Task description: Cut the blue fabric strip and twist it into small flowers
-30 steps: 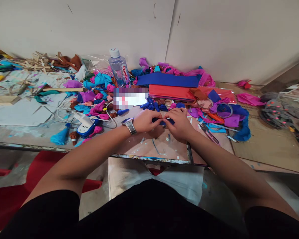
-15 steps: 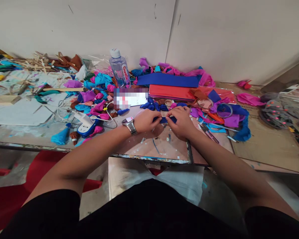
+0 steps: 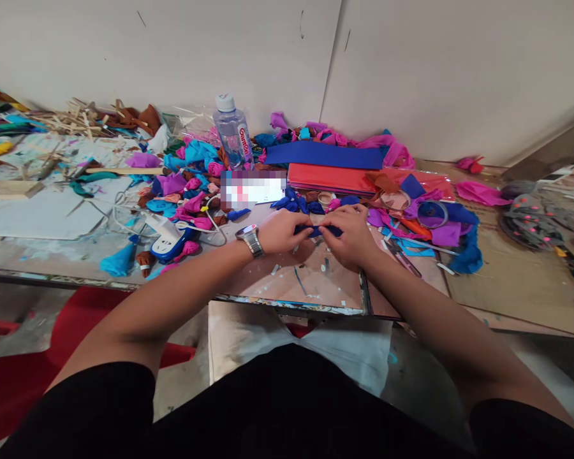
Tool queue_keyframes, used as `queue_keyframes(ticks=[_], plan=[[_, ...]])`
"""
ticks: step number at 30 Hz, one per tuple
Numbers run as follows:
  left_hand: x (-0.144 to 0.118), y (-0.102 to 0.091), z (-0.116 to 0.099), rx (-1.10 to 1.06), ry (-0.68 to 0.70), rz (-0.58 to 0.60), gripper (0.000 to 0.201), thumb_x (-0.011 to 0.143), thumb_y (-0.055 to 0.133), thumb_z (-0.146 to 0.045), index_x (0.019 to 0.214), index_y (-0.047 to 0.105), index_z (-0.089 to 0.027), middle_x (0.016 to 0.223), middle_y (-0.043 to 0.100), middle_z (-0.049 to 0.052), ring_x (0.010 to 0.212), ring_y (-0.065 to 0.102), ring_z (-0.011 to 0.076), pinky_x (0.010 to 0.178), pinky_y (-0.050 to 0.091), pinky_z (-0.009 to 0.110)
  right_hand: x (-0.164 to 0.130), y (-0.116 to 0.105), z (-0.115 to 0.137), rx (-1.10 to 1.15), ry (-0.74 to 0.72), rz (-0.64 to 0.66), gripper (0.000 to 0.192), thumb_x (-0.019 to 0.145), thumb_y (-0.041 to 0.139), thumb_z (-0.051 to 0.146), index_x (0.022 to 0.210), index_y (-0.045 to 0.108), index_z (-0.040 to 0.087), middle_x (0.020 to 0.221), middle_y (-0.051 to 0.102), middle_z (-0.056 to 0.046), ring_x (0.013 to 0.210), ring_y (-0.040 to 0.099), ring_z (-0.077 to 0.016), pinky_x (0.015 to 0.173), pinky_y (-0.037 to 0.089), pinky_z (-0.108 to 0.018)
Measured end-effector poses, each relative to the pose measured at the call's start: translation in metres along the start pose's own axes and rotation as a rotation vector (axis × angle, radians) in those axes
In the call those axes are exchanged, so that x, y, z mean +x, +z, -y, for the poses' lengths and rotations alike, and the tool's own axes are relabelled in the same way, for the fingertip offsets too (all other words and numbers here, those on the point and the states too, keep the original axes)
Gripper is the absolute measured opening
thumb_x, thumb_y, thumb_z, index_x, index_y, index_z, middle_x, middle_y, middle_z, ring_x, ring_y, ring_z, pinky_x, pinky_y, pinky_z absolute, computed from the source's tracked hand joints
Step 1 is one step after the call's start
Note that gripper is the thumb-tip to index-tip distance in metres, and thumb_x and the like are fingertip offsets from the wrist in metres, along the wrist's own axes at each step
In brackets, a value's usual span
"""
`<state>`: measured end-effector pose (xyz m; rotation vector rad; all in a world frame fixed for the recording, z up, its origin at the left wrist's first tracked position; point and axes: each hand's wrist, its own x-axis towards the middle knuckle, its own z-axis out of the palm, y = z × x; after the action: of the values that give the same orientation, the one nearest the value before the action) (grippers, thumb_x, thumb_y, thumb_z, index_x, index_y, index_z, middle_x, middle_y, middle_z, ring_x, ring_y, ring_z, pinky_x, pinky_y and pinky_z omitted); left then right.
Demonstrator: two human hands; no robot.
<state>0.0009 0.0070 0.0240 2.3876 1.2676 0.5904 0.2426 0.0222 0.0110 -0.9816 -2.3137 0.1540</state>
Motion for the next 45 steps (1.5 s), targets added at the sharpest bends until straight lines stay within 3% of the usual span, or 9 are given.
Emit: queue_keyframes(ticks=[16, 24, 34, 40, 43, 45], plan=[[0.0013, -0.0006, 0.0006, -0.137, -0.014, 0.008, 0.029, 0.100, 0.062, -0.039, 0.097, 0.084, -0.020, 0.089, 0.083, 0.004, 0.075, 0.070, 0.0177, 0.072, 0.047, 0.030, -0.0002, -0.0002, -0.0010, 0.036, -0.016, 0.029, 0.019, 0.103, 0.067, 0.035, 0.103, 0.084, 0.027, 0.104, 0.087, -0.005, 0.106, 0.071, -0.0293, 0.109, 0.030, -0.053], [0.0022, 0.0016, 0.0029, -0.163, -0.021, 0.012, 0.034, 0.100, 0.061, -0.043, 0.094, 0.084, -0.019, 0.081, 0.081, 0.003, 0.068, 0.065, 0.0150, 0.065, 0.042, 0.028, -0.0010, 0.0012, 0.0004, 0.070, -0.033, -0.013, 0.017, 0.103, 0.070, 0.033, 0.104, 0.087, 0.030, 0.102, 0.087, -0.004, 0.105, 0.072, -0.0281, 0.110, 0.034, -0.053], [0.0022, -0.0024, -0.0041, -0.292, -0.034, 0.036, 0.029, 0.100, 0.061, -0.038, 0.092, 0.080, -0.018, 0.083, 0.083, 0.003, 0.071, 0.072, 0.0157, 0.068, 0.051, 0.026, 0.0006, -0.0032, 0.0007, 0.037, -0.058, 0.000, 0.020, 0.106, 0.066, 0.035, 0.108, 0.086, 0.032, 0.107, 0.087, -0.004, 0.107, 0.073, -0.0276, 0.109, 0.036, -0.054], [0.0028, -0.0034, -0.0034, -0.464, -0.075, 0.062, 0.023, 0.090, 0.058, -0.020, 0.099, 0.080, -0.016, 0.088, 0.084, 0.004, 0.078, 0.079, 0.0176, 0.076, 0.061, 0.028, 0.0014, -0.0066, 0.0012, 0.026, -0.111, 0.015, 0.024, 0.109, 0.062, 0.036, 0.110, 0.086, 0.032, 0.108, 0.087, -0.004, 0.110, 0.071, -0.0285, 0.109, 0.036, -0.055], [0.0025, -0.0044, -0.0041, -0.551, -0.073, 0.093, 0.022, 0.096, 0.059, -0.027, 0.095, 0.077, -0.015, 0.088, 0.083, 0.007, 0.077, 0.079, 0.0183, 0.073, 0.062, 0.029, 0.0011, -0.0073, 0.0014, 0.021, -0.126, 0.020, 0.024, 0.110, 0.062, 0.035, 0.109, 0.085, 0.032, 0.107, 0.087, -0.003, 0.111, 0.071, -0.0282, 0.109, 0.037, -0.054], [0.0025, -0.0043, -0.0044, -0.614, -0.087, 0.112, 0.031, 0.104, 0.057, -0.039, 0.093, 0.074, -0.014, 0.087, 0.083, 0.010, 0.075, 0.079, 0.0187, 0.072, 0.062, 0.029, 0.0010, -0.0075, 0.0018, 0.013, -0.129, 0.004, 0.022, 0.109, 0.063, 0.036, 0.108, 0.085, 0.031, 0.107, 0.087, -0.003, 0.109, 0.071, -0.0281, 0.108, 0.036, -0.054]])
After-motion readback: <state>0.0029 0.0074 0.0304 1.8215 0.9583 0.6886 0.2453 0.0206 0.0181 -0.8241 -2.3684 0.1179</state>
